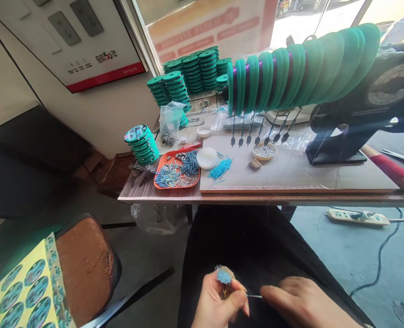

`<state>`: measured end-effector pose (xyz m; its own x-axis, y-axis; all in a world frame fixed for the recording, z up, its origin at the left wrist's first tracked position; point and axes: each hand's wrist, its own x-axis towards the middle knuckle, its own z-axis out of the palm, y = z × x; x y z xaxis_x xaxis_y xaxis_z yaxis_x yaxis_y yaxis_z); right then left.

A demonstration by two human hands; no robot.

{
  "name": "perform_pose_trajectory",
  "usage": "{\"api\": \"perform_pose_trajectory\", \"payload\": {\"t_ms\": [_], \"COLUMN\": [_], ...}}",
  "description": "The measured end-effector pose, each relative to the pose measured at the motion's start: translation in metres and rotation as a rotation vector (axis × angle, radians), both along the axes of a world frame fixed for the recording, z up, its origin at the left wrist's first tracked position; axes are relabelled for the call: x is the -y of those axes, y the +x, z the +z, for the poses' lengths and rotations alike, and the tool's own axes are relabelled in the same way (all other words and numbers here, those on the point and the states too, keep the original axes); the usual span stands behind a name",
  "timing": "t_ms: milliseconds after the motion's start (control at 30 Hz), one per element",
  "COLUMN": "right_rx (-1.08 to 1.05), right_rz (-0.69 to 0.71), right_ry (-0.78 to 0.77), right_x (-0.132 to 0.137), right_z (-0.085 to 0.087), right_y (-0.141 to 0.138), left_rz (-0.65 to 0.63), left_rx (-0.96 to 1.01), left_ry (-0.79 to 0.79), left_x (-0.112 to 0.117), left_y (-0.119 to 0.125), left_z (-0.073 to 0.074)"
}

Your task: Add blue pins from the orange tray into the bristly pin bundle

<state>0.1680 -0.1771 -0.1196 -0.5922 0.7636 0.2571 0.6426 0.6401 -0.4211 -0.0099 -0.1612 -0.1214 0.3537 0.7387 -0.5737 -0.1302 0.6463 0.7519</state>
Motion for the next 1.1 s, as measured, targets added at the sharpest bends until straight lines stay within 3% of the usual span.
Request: {"api": "perform_pose_trajectory", "payload": {"t_ms": [333, 600, 767, 933, 1100], "right_rx": [0.041, -0.007, 0.055, 0.126, 0.139], "right_rz": [0.0, -0.055, -0.031, 0.012, 0.038], "right_ry": [-0.008, -0.082, -0.121, -0.127, -0.127], "right_x": [0.001, 0.004, 0.007, 0.007, 0.006], "right_z": [0.002, -0.006, -0.013, -0.009, -0.005], "right_y": [-0.002, -0.001, 0.001, 0.002, 0.003], "left_rz": [-0.003, 0.087, -0.058, -0.218, -0.324], "left_rx": [-0.031, -0.063, -0.047, -0.316, -0.435], "left_ry": [0.02, 0.106, 0.1, 0.282, 0.326], "left_x": [0.0, 0.002, 0.002, -0.001, -0.003], "left_y": [0.002, -0.004, -0.015, -0.018, -0.017], "left_z": [0.0, 0.003, 0.006, 0.011, 0.015]}}
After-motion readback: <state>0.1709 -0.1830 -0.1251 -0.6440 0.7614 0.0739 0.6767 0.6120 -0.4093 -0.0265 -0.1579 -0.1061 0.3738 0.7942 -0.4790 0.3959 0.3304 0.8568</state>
